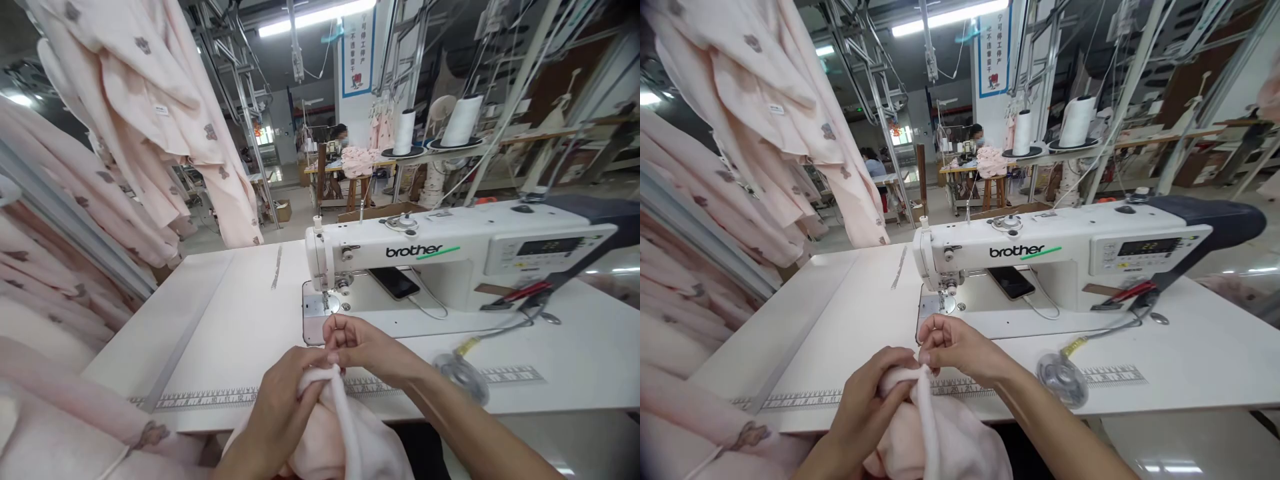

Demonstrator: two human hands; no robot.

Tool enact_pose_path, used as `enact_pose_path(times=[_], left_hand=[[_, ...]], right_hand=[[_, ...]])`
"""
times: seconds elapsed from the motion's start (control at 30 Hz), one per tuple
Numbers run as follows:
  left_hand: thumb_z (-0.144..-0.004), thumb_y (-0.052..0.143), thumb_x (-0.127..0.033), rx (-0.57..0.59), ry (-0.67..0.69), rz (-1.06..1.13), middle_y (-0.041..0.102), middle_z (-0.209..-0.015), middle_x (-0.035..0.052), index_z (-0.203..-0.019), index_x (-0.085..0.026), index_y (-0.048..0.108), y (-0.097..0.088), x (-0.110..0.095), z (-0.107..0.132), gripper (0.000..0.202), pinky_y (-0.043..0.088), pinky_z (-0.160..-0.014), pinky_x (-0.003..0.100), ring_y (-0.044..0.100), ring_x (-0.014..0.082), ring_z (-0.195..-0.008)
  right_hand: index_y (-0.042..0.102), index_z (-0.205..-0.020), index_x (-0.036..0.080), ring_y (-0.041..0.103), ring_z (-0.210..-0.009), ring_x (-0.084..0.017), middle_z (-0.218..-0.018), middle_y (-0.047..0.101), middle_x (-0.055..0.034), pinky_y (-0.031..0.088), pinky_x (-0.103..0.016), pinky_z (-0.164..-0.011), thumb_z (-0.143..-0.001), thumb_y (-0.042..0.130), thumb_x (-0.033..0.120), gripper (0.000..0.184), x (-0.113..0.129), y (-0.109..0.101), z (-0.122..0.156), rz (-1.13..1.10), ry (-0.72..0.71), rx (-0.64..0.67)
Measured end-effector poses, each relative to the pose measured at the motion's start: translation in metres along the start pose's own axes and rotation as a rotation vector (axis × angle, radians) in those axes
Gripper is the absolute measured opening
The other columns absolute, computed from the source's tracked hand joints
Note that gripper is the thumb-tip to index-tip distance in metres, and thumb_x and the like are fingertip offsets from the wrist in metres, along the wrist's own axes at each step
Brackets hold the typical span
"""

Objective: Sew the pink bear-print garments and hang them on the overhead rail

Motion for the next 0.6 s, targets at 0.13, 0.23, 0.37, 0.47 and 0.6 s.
enact_pose_path(times=[0.13, 0.23, 0.37, 0.47, 0.6], left_hand=[[-0.084, 0.045, -0.013, -0.061, 0.106, -0.027, 0.063, -0.098, 0.0006, -0.113, -0.026, 0.048, 0.001, 0.001, 0.002, 0.032, 0.049, -0.075, 0.023, 0.06, 0.0126, -0.088], [-0.085, 0.045, -0.017, -0.026, -0.05, -0.01, 0.063, -0.107, 0.0028, -0.126, -0.026, 0.038, 0.002, 0.005, 0.0, 0.043, 0.049, -0.083, 0.027, 0.059, 0.0139, -0.095], [-0.084, 0.046, -0.021, -0.11, -0.263, 0.07, 0.065, -0.098, 0.0021, -0.121, -0.024, 0.042, -0.001, 0.01, -0.003, 0.037, 0.05, -0.078, 0.027, 0.062, 0.0141, -0.088], [-0.083, 0.048, -0.023, -0.242, -0.321, 0.037, 0.064, -0.092, 0.0022, -0.115, -0.021, 0.045, 0.0, 0.012, -0.004, 0.032, 0.05, -0.073, 0.026, 0.061, 0.0146, -0.084], [-0.081, 0.048, -0.022, -0.272, -0.326, 0.049, 0.063, -0.093, 0.0017, -0.11, -0.022, 0.051, 0.0, 0.007, -0.006, 0.029, 0.049, -0.071, 0.024, 0.06, 0.0142, -0.084]], right_hand=[[0.043, -0.082, 0.017, 0.045, -0.054, -0.007, -0.064, 0.054, 0.0041, 0.034, -0.017, -0.052, -0.069, 0.076, 0.027, 0.037, -0.012, 0.007, 0.0, -0.137, 0.031, -0.068], [0.041, -0.08, 0.018, 0.043, -0.053, -0.007, -0.061, 0.049, 0.0068, 0.032, -0.017, -0.051, -0.07, 0.074, 0.027, 0.036, -0.015, 0.011, 0.001, -0.134, 0.044, -0.112], [0.046, -0.088, 0.019, 0.048, -0.063, -0.011, -0.073, 0.052, 0.0032, 0.037, -0.022, -0.059, -0.086, 0.053, 0.032, 0.015, -0.01, 0.019, 0.011, 0.19, -0.122, -0.334], [0.049, -0.092, 0.021, 0.049, -0.073, -0.014, -0.082, 0.053, 0.0018, 0.038, -0.024, -0.066, -0.088, 0.049, 0.034, 0.013, -0.008, 0.034, 0.024, 0.484, -0.219, -0.514], [0.051, -0.084, 0.021, 0.049, -0.07, -0.014, -0.077, 0.055, 0.0032, 0.036, -0.024, -0.062, -0.086, 0.054, 0.029, 0.009, -0.01, 0.049, 0.029, 0.663, -0.142, -0.467]])
Point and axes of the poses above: each hand's wrist, its own z-axis away from the middle knuckle, its own y-axis out of the palm, x = y × z, the point moved 2 cm from there along -z, towards the middle knuckle
